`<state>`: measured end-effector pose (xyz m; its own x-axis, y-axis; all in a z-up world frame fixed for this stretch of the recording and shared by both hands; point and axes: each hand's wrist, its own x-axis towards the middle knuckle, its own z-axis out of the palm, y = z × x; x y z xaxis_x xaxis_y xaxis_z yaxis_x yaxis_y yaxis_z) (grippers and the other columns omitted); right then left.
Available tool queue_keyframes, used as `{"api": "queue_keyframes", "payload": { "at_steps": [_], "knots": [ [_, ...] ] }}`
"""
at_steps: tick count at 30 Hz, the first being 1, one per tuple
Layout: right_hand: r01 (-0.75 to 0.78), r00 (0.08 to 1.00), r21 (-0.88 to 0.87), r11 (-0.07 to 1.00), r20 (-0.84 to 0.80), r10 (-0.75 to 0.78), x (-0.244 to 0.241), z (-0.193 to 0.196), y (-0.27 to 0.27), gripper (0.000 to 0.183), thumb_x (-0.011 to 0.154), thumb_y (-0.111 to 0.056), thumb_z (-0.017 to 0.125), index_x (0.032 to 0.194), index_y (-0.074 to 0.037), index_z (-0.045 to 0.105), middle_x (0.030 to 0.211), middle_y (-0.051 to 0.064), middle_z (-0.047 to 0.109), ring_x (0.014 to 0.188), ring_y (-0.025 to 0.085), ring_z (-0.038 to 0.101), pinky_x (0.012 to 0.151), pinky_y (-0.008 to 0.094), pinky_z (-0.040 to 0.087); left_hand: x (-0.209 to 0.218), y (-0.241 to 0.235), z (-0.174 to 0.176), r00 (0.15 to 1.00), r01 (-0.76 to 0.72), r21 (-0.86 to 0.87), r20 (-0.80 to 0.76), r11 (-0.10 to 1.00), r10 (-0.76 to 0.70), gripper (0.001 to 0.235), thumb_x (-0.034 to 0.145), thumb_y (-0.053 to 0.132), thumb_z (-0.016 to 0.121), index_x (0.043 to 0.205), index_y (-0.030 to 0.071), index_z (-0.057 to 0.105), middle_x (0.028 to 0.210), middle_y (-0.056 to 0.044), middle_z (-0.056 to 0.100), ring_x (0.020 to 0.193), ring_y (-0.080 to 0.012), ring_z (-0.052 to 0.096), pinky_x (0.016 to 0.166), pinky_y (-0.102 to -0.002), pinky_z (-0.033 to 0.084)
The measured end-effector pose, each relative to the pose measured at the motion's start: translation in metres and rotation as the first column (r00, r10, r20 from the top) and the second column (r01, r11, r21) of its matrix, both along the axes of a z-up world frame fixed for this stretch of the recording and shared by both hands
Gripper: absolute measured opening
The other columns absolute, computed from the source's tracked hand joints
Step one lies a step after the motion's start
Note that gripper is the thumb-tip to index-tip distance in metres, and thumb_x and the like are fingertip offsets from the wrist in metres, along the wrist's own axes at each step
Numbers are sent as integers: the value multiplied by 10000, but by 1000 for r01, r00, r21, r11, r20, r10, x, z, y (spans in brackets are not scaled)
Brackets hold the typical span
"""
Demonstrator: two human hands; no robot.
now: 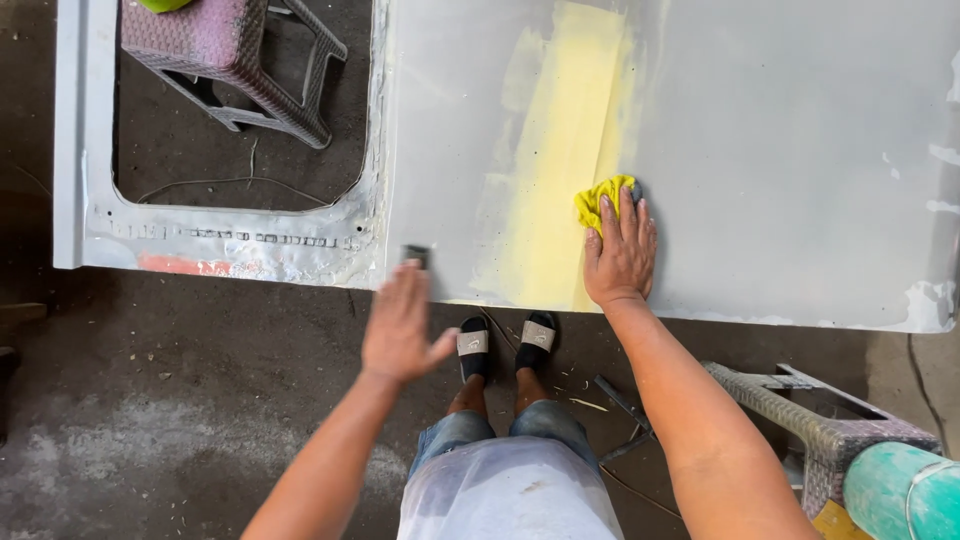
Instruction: Sanding a repaired area on a car panel with a sanding block and water.
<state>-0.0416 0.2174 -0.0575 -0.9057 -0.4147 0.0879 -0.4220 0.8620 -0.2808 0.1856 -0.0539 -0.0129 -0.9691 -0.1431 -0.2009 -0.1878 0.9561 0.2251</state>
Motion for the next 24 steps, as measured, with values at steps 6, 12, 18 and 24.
{"api": "queue_keyframes", "payload": {
  "at_steps": [6,12,18,24],
  "knots": [
    [-32,999,-44,999,-10,32,3,1,0,535,1059,-343,494,1551,-133,503,1704,114,309,1550,422,268,1252,573,209,-45,94,0,979,199,200,-7,959,-202,1044,902,695,450,1579,-50,170,1676,-235,80,1559,-334,71,1250,-472,71],
    [-6,1000,-42,999,7,7,0,5,-7,542,1046,-342,502,1551,-144,504,1689,118,312,1537,428,266,1238,575,211,-3,54,21,980,112,72,156,991,-122,1030,890,704,443,1580,-19,191,1681,-215,70,1562,-308,50,1243,-472,60],
    [-28,1000,-69,997,1,28,-1,6,-2,547,1053,-339,503,1563,-142,494,1697,112,308,1544,423,268,1249,574,214,-117,63,25,996,77,102,36,992,-81,1075,841,669,541,1589,-42,242,1701,-207,131,1576,-328,106,1263,-481,112],
    [-20,1000,-28,999,4,20,-1,4,-1,541,1057,-340,497,1560,-139,487,1704,112,306,1547,420,269,1251,576,210,-35,83,22,995,103,187,-16,977,-101,1069,860,678,531,1567,-68,237,1675,-253,140,1555,-371,117,1240,-517,126]
  ]
}}
